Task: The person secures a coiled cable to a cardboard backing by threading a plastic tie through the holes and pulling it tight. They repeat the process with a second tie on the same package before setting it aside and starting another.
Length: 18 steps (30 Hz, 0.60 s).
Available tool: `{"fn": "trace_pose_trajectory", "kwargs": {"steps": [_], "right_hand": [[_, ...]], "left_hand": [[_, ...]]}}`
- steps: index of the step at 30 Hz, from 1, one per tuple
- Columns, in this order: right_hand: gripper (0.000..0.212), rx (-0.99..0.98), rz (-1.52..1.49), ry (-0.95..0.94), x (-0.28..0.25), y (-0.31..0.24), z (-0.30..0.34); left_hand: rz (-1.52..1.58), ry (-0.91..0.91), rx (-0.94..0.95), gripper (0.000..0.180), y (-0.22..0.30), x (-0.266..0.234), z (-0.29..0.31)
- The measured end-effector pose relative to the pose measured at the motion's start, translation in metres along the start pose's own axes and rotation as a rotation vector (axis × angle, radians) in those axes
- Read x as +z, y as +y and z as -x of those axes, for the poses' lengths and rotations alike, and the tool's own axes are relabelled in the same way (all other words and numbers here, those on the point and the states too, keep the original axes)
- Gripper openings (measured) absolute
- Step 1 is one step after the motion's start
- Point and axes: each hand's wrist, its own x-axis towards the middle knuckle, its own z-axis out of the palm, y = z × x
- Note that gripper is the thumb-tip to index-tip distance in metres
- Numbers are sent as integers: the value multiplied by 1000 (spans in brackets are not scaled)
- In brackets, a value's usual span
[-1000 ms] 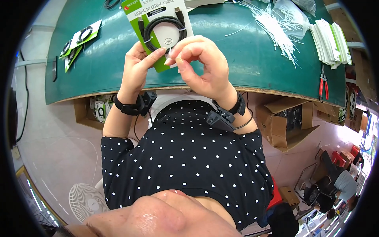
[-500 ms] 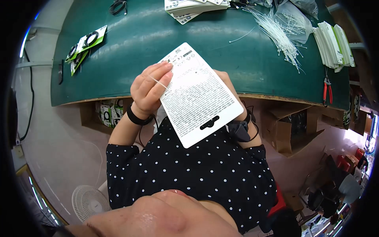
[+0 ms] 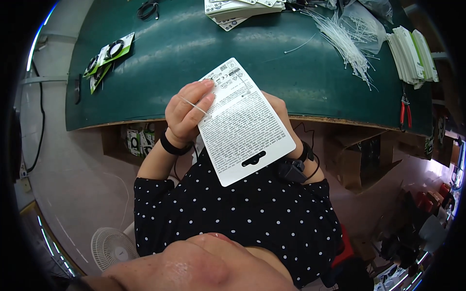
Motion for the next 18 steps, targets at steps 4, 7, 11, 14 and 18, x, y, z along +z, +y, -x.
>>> {"fn": "trace_pose_trajectory", "kwargs": {"steps": [4,7,11,14,18], "right_hand": [[34,138,-256,3,-1,-7,4],[35,138,-348,-4,-2,-10,6],[37,-54,-291,-66,-5,-2,3],[38,-156,-234,-76,-2,-7,3],[40,-149,-235,-52,0,-6,2]], "left_hand": [[5,15,-18,26,-3,3,5],[22,22,-27,27,-3,5,5],[47,36,-43,28,0,6,5],[68,61,-64,28,2,7,3],[51,45,-45,28,0,6,5]]}}
